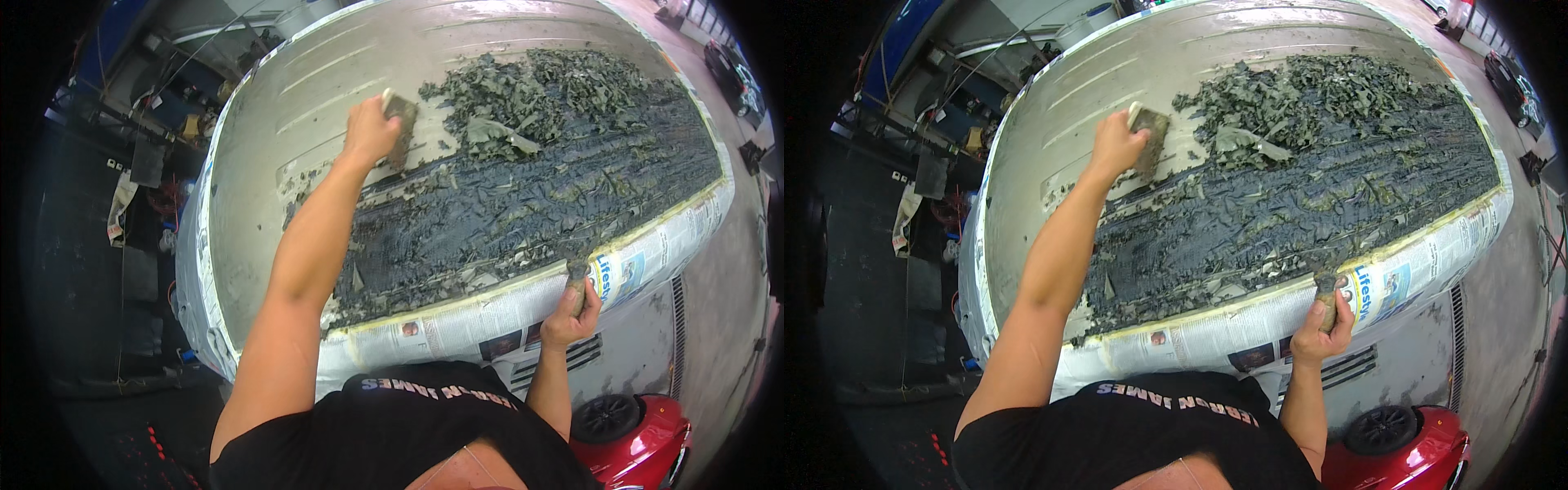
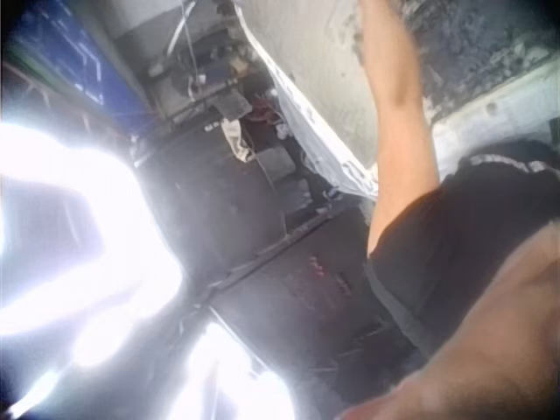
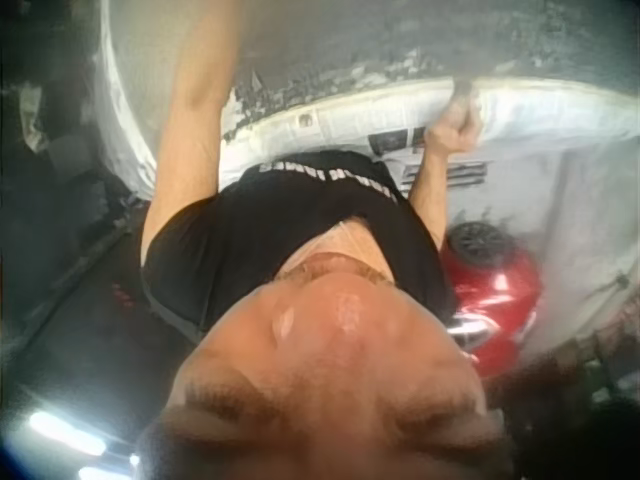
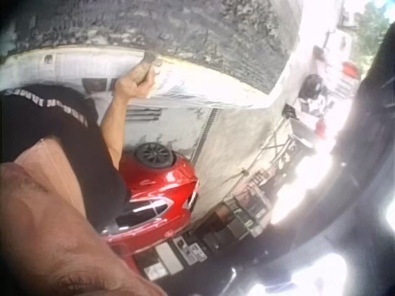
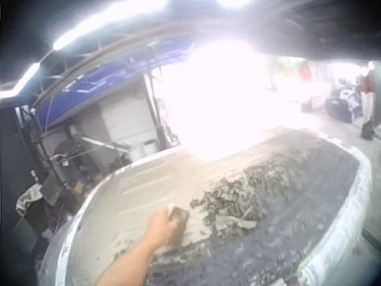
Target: The person scrapes a thick, dark gray body filler from the hood of a car using a large putty knife in the left hand and a smaller scraper in the right hand. The hood is covered with newspaper to protect the paint. The person repeatedly scrapes the material off the surface and transfers it between the two tools.
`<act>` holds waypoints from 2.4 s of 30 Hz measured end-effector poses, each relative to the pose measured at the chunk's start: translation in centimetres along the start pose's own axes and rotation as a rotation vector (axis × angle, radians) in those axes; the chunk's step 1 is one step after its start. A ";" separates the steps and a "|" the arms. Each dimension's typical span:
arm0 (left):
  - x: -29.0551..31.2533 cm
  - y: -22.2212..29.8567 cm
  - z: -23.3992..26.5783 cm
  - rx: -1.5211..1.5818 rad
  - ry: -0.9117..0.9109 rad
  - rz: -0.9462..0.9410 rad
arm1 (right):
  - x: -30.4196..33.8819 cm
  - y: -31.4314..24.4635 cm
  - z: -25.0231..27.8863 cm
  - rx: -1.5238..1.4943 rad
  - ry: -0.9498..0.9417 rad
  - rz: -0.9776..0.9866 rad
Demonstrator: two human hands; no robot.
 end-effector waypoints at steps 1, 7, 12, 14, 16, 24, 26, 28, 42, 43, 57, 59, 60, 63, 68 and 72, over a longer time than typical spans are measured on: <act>0.2 0.4 0.2 -0.025 -0.014 0.007 | -0.1 -0.2 -0.1 0.003 0.002 -0.016; -1.2 -4.4 2.7 0.099 0.000 -0.013 | -0.2 -0.2 -0.1 -0.003 -0.007 0.055; -2.1 -5.5 3.6 0.015 -0.093 0.022 | -0.2 -0.6 -0.2 0.024 -0.016 0.042; -2.3 -4.9 3.1 0.006 -0.099 0.021 | -0.1 -0.5 -0.1 0.019 -0.020 0.037; -2.6 -4.6 2.7 0.001 -0.077 -0.004 | 0.0 -0.4 -0.1 0.005 -0.019 0.031; -3.9 -2.5 1.2 0.014 -0.108 0.077 | -0.1 -0.5 0.1 0.017 -0.028 -0.004; -3.0 -3.5 1.9 0.114 -0.058 0.132 | 0.1 0.0 0.1 0.000 -0.035 0.012; -2.8 -4.5 2.6 0.169 -0.043 0.184 | 0.2 0.4 0.2 -0.004 -0.032 0.020; -2.0 -5.3 3.3 0.199 -0.102 0.074 | -0.1 -0.2 -0.1 0.012 -0.013 0.049; -1.7 -5.3 3.9 0.160 -0.101 0.055 | 0.0 -0.1 -0.1 0.013 -0.015 0.031; -4.5 -6.0 3.2 0.026 -0.289 -0.174 | 0.0 -0.3 0.0 0.043 -0.040 0.041; -3.5 -4.7 3.8 -0.020 -0.269 -0.180 | 0.1 -0.2 0.3 0.073 -0.051 -0.012; -3.4 -4.8 3.6 -0.015 -0.272 -0.174 | 0.0 -0.1 0.2 0.079 -0.056 -0.031; -3.4 -5.2 3.2 0.034 -0.278 -0.155 | -0.2 -0.3 0.0 0.028 -0.050 -0.026; -3.3 -4.8 1.4 0.059 -0.276 -0.188 | -0.1 -0.5 -0.2 0.006 -0.043 -0.006; -3.8 -5.4 2.6 0.153 -0.279 -0.050 | 0.1 -0.1 -0.4 -0.010 -0.033 -0.011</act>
Point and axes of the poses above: each hand's wrist, its own x-axis away from the middle knuckle, its own z-axis out of the back of the hand, y = z × x, the point moved 3 cm from there along -x, towards the middle knuckle, and after that the axes turned 7 degrees about -y, right-handed, at the moved point
